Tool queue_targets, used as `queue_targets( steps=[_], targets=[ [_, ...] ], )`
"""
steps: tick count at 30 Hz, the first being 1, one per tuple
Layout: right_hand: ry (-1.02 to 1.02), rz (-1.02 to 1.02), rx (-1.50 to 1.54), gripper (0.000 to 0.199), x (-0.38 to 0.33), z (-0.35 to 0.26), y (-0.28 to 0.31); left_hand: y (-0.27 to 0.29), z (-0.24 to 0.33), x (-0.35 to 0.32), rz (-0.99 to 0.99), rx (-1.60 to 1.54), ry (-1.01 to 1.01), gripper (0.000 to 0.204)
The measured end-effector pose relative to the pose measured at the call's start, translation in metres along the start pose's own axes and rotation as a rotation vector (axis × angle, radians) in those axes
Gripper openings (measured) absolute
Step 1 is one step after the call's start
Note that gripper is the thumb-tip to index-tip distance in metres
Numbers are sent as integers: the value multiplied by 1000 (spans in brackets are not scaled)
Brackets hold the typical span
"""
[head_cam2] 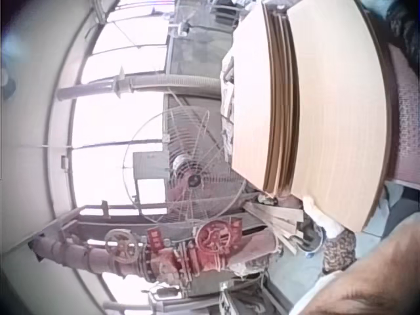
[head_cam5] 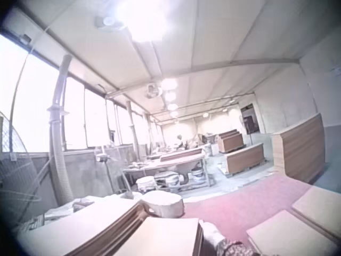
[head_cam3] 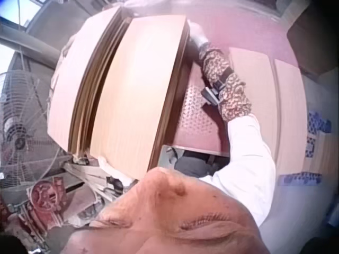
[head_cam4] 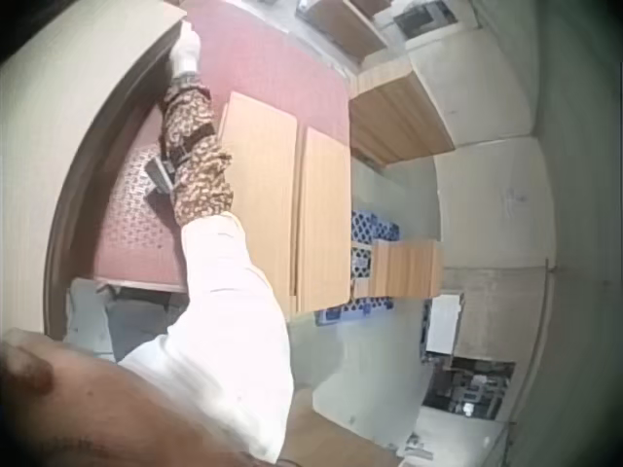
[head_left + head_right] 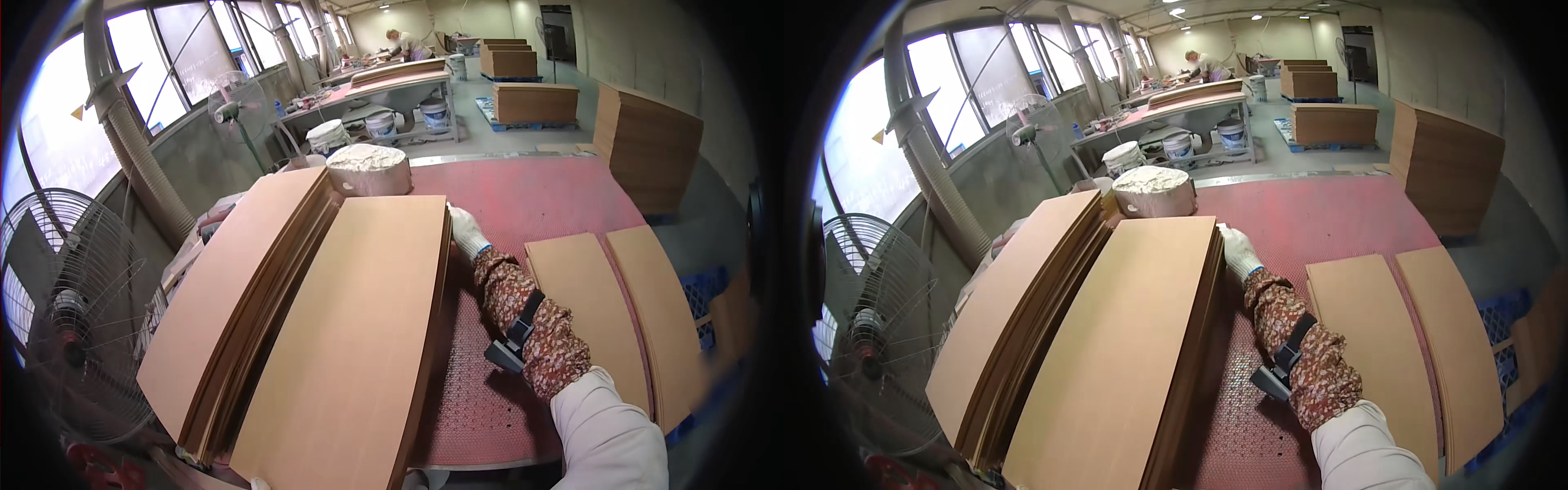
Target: The person is cleaning the edges of wooden panels with a small white tool.
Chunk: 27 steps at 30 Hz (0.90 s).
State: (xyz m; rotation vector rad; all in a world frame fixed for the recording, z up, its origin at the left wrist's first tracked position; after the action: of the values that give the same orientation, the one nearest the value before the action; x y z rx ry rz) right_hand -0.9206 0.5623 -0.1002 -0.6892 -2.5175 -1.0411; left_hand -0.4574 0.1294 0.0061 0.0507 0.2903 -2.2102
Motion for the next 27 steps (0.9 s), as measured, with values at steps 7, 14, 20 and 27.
queue_targets(
  steps=[7, 14, 20, 27],
  targets=[
    [-593, -220, 556, 43, -19, -44, 13, 17, -12, 14, -36, -125, 92, 92],
    [-354, -255, 161, 54, -68, -65, 141, 9, -31, 35, -146, -186, -47, 91],
    [-327, -391, -32, 55, -214, -96, 314, -20, -5, -18, -50, 5, -603, 50],
    [-408, -325, -272, 33, -383, -115, 420, -9, -6, -76, -354, 581, -1317, 71]
  ],
)
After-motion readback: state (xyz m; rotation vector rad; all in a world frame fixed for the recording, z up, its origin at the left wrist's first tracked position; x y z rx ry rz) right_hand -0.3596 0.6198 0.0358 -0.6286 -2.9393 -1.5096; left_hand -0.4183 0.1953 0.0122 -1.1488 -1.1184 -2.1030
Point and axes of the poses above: each hand's wrist, its own x-axis towards the middle knuckle, its own y-axis out of the back of the hand, z = x × y, the point moved 1 cm from there along x, towards the middle knuckle, and after that the axes turned 13 degrees about -y, right-handed, at the moved point
